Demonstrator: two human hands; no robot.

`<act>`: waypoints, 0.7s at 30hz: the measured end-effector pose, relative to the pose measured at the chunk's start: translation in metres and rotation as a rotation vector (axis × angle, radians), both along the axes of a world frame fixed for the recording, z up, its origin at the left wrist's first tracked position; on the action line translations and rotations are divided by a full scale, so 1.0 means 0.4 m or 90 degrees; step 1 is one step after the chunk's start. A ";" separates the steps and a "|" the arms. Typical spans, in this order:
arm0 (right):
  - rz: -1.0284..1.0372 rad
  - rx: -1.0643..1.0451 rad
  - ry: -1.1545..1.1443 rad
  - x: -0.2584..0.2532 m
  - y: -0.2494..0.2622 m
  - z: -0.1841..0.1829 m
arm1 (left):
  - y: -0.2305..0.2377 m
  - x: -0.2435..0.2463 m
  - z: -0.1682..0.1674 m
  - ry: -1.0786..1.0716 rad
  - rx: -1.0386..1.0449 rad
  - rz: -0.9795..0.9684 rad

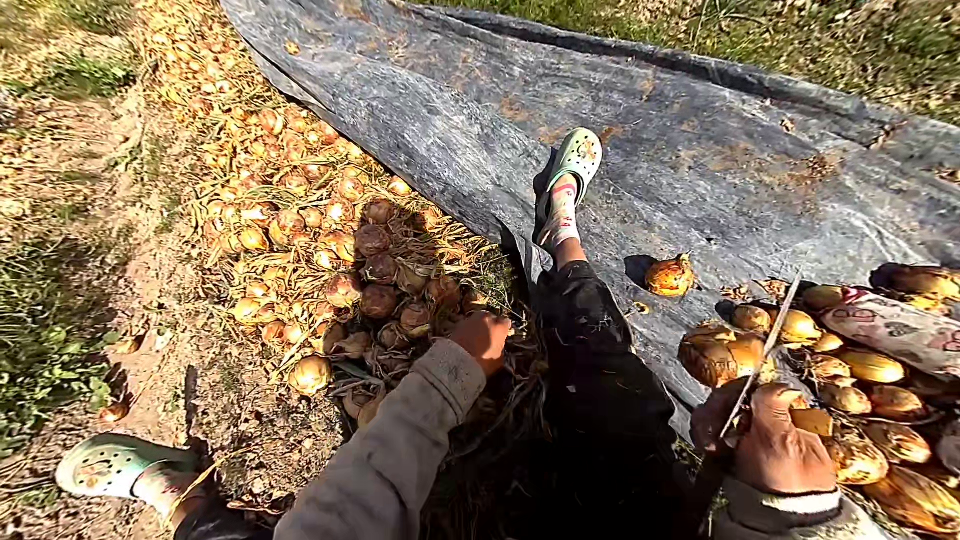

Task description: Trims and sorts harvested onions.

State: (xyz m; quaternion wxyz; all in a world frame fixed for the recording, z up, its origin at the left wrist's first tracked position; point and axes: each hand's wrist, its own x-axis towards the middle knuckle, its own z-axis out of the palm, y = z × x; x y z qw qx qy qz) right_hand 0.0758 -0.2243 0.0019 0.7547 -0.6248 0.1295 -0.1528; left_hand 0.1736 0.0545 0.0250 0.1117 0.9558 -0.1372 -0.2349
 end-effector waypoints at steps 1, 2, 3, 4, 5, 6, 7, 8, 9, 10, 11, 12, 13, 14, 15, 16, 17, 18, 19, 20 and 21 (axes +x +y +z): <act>-0.016 -0.004 0.017 0.004 -0.013 -0.003 | 0.046 0.016 -0.024 0.075 0.080 -0.041; -0.021 0.010 0.037 0.006 -0.015 -0.003 | 0.090 0.025 -0.055 0.132 0.142 -0.081; -0.009 0.035 0.050 0.006 -0.011 -0.007 | 0.133 0.032 -0.092 0.173 0.187 -0.120; 0.011 0.062 0.060 0.004 -0.001 -0.011 | 0.170 0.033 -0.121 0.201 0.215 -0.146; 0.029 0.084 0.065 0.000 0.014 -0.017 | 0.195 0.030 -0.133 0.218 0.229 -0.166; 0.048 0.101 0.072 -0.005 0.034 -0.023 | 0.208 0.028 -0.135 0.230 0.239 -0.188; 0.065 0.118 0.086 -0.011 0.057 -0.027 | 0.215 0.029 -0.136 0.235 0.250 -0.201; 0.080 0.135 0.111 -0.020 0.080 -0.026 | 0.218 0.030 -0.137 0.237 0.265 -0.203; 0.102 0.148 0.137 -0.030 0.101 -0.027 | 0.224 0.032 -0.143 0.237 0.281 -0.201; 0.128 0.156 0.157 -0.039 0.119 -0.027 | 0.233 0.033 -0.154 0.236 0.296 -0.191; 0.156 0.161 0.173 -0.048 0.134 -0.025 | 0.241 0.031 -0.164 0.235 0.309 -0.179; 0.183 0.163 0.185 -0.057 0.145 -0.022 | 0.243 0.027 -0.163 0.243 0.323 -0.163; 0.205 0.160 0.203 -0.067 0.154 -0.017 | 0.244 0.018 -0.158 0.251 0.336 -0.148; 0.221 0.151 0.228 -0.077 0.162 -0.011 | 0.247 0.004 -0.148 0.258 0.341 -0.133; 0.238 0.140 0.248 -0.085 0.167 -0.007 | 0.249 -0.014 -0.134 0.263 0.338 -0.114; 0.258 0.132 0.261 -0.091 0.171 -0.010 | 0.252 -0.035 -0.114 0.267 0.331 -0.089; 0.284 0.125 0.266 -0.095 0.174 -0.017 | 0.256 -0.060 -0.092 0.262 0.311 -0.053; 0.314 0.119 0.268 -0.098 0.177 -0.027 | 0.261 -0.087 -0.071 0.252 0.288 -0.008; 0.340 0.114 0.275 -0.100 0.184 -0.033 | 0.271 -0.118 -0.057 0.228 0.255 0.046; 0.367 0.108 0.285 -0.102 0.191 -0.036 | 0.284 -0.155 -0.045 0.178 0.201 0.109; 0.394 0.104 0.298 -0.103 0.199 -0.037 | 0.298 -0.202 -0.045 0.079 0.103 0.169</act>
